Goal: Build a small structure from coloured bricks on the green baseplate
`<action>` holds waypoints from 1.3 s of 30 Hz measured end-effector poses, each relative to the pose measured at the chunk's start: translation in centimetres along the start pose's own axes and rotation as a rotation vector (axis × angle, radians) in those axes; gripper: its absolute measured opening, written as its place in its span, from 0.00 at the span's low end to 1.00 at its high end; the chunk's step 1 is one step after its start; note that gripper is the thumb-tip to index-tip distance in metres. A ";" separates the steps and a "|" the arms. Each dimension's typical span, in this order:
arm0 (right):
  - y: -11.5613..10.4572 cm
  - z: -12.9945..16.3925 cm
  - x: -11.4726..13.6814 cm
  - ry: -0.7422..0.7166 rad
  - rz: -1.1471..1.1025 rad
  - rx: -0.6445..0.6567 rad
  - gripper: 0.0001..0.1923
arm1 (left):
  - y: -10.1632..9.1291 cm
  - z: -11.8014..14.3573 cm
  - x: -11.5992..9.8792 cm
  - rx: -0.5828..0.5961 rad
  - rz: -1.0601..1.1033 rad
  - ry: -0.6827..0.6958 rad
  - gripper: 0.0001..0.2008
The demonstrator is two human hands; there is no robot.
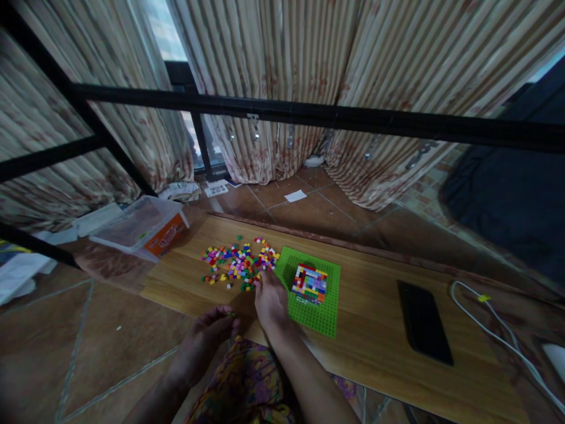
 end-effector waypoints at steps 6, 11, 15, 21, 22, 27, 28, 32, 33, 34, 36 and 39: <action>-4.0 4.4 -0.1 -0.011 -0.211 -0.111 0.12 | 3.2 -1.4 -2.0 -0.076 -0.355 0.361 0.08; -8.1 8.5 -2.1 0.097 -0.299 -0.187 0.11 | 8.8 -4.6 -2.1 -0.087 -0.568 0.606 0.04; -10.3 11.0 -4.3 0.196 -0.284 -0.188 0.12 | 12.8 -7.0 -1.6 -0.116 -0.726 0.740 0.04; -11.8 14.0 -6.8 0.309 -0.249 -0.214 0.14 | 14.9 -8.7 -0.8 -0.271 -0.979 0.939 0.06; -12.0 14.3 -7.1 0.317 -0.245 -0.218 0.14 | 14.9 -8.7 -0.7 -0.292 -1.007 0.965 0.05; -12.0 14.9 -8.2 0.336 -0.251 -0.241 0.14 | 14.8 -8.3 0.0 -0.343 -1.038 1.009 0.06; -11.9 14.9 -8.3 0.339 -0.258 -0.248 0.14 | 14.8 -8.2 0.2 -0.350 -1.029 1.002 0.06; -11.6 14.3 -8.4 0.346 -0.287 -0.276 0.14 | 14.7 -8.2 0.9 -0.373 -0.963 0.979 0.06; -11.6 14.2 -8.4 0.348 -0.291 -0.277 0.14 | 14.8 -8.3 1.0 -0.372 -0.944 0.975 0.06; -11.6 14.1 -8.4 0.350 -0.293 -0.278 0.14 | 14.8 -8.3 1.1 -0.369 -0.929 0.969 0.05; -11.5 14.1 -8.4 0.352 -0.293 -0.275 0.14 | 14.7 -8.4 1.3 -0.360 -0.915 0.959 0.05; -11.4 14.3 -8.6 0.354 -0.300 -0.264 0.14 | 14.4 -8.2 1.4 -0.303 -0.925 0.970 0.06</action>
Point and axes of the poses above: each hand's wrist, its own z-axis away from the middle knuckle, its own y-axis out of the palm, x = y × z, the point moved 3 cm from there along -z, towards the middle knuckle, and after that the axes turned 13 degrees about -y, right-handed, at the moved point
